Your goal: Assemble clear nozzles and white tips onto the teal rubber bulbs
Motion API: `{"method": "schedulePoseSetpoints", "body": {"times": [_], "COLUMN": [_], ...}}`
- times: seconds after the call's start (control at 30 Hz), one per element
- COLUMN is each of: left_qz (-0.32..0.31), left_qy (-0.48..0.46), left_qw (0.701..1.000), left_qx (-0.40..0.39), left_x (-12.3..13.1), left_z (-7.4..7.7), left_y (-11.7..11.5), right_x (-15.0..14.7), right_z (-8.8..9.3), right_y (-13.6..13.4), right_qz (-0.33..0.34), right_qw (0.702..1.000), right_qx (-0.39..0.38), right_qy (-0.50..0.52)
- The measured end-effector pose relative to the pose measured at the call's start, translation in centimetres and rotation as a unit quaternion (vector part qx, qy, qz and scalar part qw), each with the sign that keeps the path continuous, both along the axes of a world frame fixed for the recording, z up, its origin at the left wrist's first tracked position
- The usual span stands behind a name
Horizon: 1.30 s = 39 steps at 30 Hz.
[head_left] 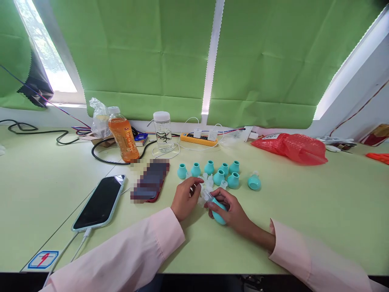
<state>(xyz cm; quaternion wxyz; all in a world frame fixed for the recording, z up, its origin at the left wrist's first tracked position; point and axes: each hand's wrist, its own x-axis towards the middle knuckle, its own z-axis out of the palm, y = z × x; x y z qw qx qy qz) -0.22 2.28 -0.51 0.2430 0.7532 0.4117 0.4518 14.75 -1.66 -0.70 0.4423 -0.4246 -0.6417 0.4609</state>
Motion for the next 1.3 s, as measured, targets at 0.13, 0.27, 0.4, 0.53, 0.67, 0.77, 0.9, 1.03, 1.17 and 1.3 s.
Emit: {"method": "schedulePoseSetpoints", "body": {"times": [0.13, 0.27, 0.4, 0.53, 0.67, 0.77, 0.9, 1.03, 1.17, 1.3], "left_qz": [-0.009, 0.005, 0.04, 0.04, 0.01, -0.008, -0.001, 0.02, 0.056, 0.086], "left_qy": [0.008, 0.083, 0.151, 0.189, 0.201, 0.202, 0.246, 0.314, 0.331, 0.289], "left_qw": [0.992, 0.962, 0.928, 0.898, 0.893, 0.901, 0.888, 0.861, 0.871, 0.914], "left_qx": [0.124, 0.26, 0.338, 0.395, 0.403, 0.384, 0.388, 0.4, 0.36, 0.271], "left_x": [0.0, 0.2, 0.3, 0.2, 0.1, 0.1, 0.0, 0.2, 0.6, 0.9], "left_z": [0.6, 0.3, 0.1, 0.2, 0.2, 0.3, 0.5, 0.5, 0.2, 0.2], "left_y": [-0.9, -1.1, -0.9, -0.9, -0.8, -0.6, -0.8, -1.5, -1.8, -1.9], "right_x": [0.0, 0.1, 0.1, 0.1, 0.2, 0.2, 0.3, 0.3, 0.1, -0.1], "right_z": [-0.1, -0.3, -0.2, -0.2, -0.2, -0.2, -0.2, -0.3, -0.1, 0.4], "right_y": [0.5, 0.8, 0.7, 0.5, 0.4, 0.3, 0.2, 0.3, 0.3, 0.1], "right_qz": [0.014, -0.004, -0.018, -0.029, -0.064, -0.071, -0.081, -0.103, -0.105, -0.085], "right_qw": [0.992, 0.988, 0.986, 0.986, 0.99, 0.993, 0.996, 0.995, 0.994, 0.996], "right_qx": [-0.094, -0.111, -0.109, -0.108, -0.081, -0.062, -0.028, 0.015, 0.016, -0.007], "right_qy": [0.085, 0.107, 0.128, 0.123, 0.091, 0.067, 0.032, -0.002, 0.002, 0.038]}}
